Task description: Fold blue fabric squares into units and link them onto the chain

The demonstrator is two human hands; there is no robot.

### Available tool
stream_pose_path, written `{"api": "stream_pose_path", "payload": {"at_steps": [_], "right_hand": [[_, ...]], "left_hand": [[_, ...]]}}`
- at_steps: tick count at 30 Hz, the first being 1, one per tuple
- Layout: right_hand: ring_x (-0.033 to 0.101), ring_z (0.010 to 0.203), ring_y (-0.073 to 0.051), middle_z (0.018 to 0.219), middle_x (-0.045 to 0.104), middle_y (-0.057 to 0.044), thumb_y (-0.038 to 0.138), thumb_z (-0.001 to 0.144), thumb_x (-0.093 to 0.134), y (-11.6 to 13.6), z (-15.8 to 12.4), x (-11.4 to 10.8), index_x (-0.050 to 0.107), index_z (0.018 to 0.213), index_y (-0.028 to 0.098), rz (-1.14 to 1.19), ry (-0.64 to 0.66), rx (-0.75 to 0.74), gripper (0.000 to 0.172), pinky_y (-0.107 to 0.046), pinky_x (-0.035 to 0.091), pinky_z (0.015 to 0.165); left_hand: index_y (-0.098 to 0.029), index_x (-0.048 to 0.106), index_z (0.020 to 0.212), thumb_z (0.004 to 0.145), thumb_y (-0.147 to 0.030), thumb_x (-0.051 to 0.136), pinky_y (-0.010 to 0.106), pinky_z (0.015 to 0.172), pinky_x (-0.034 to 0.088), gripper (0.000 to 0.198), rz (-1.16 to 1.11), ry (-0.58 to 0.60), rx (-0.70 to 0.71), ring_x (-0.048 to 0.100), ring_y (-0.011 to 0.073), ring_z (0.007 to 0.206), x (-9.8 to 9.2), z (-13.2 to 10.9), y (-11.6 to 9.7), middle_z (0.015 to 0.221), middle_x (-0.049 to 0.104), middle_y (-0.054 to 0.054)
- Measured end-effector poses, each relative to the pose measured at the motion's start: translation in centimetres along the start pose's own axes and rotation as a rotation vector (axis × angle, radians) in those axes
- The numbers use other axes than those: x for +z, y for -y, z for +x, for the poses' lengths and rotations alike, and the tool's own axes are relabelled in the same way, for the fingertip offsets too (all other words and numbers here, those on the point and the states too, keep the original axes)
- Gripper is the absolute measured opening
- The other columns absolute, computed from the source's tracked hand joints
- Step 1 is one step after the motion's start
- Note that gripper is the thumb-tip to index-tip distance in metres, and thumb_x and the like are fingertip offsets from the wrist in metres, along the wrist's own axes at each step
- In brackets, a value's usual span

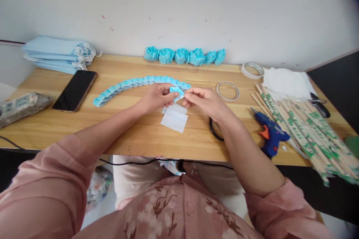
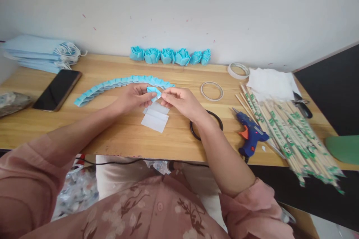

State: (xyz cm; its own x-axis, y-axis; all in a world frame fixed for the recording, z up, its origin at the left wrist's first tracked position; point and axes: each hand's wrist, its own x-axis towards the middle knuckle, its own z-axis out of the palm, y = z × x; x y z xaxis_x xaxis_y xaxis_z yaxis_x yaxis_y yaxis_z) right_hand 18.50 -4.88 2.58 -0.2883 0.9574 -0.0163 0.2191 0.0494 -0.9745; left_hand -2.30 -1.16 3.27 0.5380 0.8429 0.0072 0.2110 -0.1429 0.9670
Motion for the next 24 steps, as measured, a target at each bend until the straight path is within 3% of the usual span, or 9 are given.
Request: {"api": "stream_pose_path", "payload": {"at_steps": [11,19,24], "right_hand": [[0.06,0.067,-0.013,0.072,0.07,-0.001,0.039,0.083,0.067,0.16,0.11,0.73,0.064,0.073,0.019,-0.078,-0.066,-0.008,0.022,-0.03,0.049,0.07],[0.061,0.072,-0.013,0.076,0.07,-0.002,0.051,0.086,0.065,0.54,0.06,0.7,0.067,0.078,0.02,-0.018,-0.104,-0.034,0.032,-0.028,0.05,0.073],[0.055,0.07,-0.012,0.076,0.066,0.0,0.045,0.083,0.069,0.21,0.23,1.01,0.067,0.079,0.019,-0.064,-0.143,-0.083,0.027,-0.027,0.045,0.068]], "left_hand": [[-0.015,0.06,0.072,0.076,-0.049,0.076,0.017,0.044,0.037,0.038,-0.155,0.063,-0.066,0.05,0.0061,0.047,0.04,0.05,0.31,0.055,0.058,-0.003],[-0.014,0.06,0.073,0.079,-0.043,0.075,0.016,0.043,0.037,0.033,-0.132,0.067,-0.063,0.049,0.0049,0.045,-0.03,0.17,0.67,0.054,0.056,-0.004],[-0.014,0.06,0.07,0.081,-0.038,0.073,0.015,0.041,0.037,0.029,-0.094,0.101,-0.057,0.048,0.0048,0.043,0.14,0.13,0.76,0.053,0.057,-0.003]]}}
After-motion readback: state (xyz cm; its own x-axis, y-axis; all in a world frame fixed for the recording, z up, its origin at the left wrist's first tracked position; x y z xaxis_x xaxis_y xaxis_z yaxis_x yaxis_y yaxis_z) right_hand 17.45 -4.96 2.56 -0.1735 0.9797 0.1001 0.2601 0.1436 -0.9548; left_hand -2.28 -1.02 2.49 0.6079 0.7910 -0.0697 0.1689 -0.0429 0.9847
